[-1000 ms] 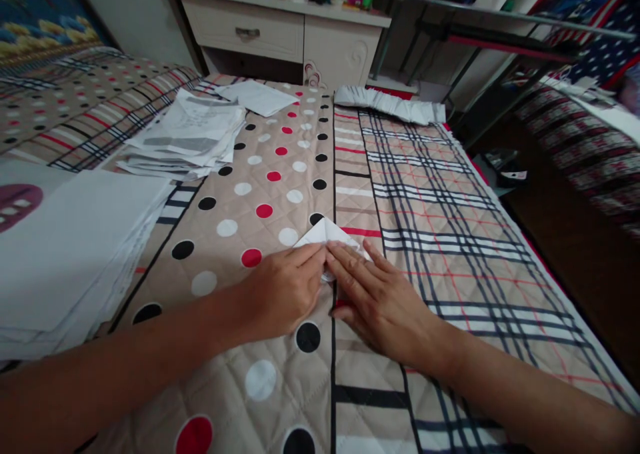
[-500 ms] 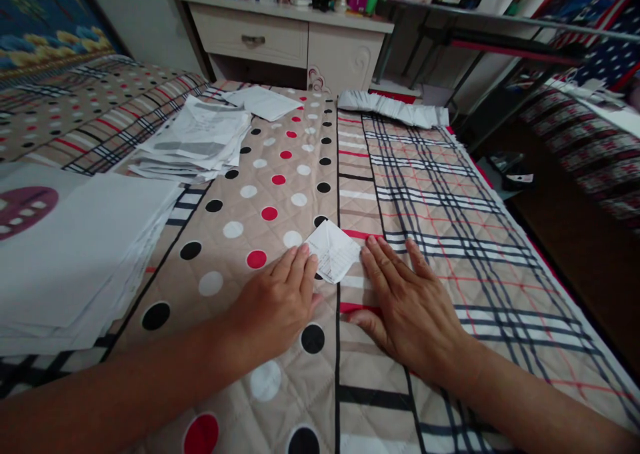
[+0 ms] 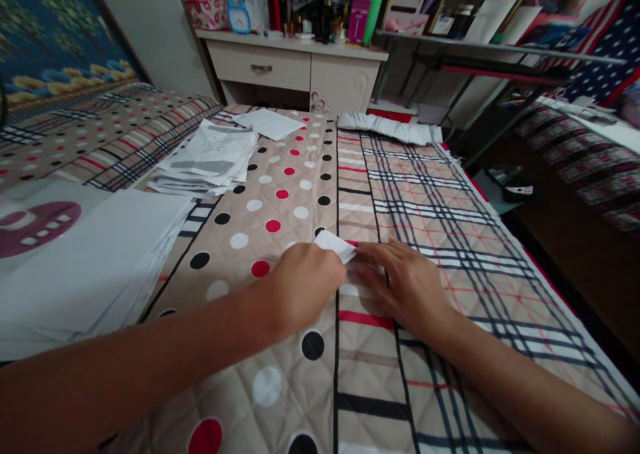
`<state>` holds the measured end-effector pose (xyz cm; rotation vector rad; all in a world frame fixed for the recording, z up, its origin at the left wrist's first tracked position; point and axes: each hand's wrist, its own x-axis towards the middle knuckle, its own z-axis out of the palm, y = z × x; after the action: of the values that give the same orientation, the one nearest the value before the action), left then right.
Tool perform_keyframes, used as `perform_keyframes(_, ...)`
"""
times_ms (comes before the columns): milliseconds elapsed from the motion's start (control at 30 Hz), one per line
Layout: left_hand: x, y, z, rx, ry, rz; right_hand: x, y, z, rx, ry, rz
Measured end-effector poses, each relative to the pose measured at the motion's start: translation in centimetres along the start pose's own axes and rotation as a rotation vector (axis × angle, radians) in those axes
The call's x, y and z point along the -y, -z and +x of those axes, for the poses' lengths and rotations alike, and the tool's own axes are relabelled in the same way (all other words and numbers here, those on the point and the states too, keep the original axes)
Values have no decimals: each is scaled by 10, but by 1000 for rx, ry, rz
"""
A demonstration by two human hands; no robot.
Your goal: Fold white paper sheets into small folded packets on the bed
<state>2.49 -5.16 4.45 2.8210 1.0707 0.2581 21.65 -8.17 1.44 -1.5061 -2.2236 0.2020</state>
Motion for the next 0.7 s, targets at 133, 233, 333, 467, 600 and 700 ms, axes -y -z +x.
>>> perform_keyframes(133,19,21,9,-178,310,-434,-2,-5,-2,-179,-292,833)
perform_keyframes(233,16,16,15,-260,482,-1045,12,-7,9,-129,-466,1218)
perform_keyframes(333,1,-3,16,-207,572,-1443,27,-13,20,-171,-569,1388)
perform_keyframes(467,-3,-11,7,-63,612,-1506,18,-17,30,-169,-679,1393)
perform_keyframes(600,25,14,-7,597,396,-1177,-13,-1,50,364,-529,1099)
perform_keyframes(700,49,28,-9,757,311,-783,-22,9,64,545,-264,601)
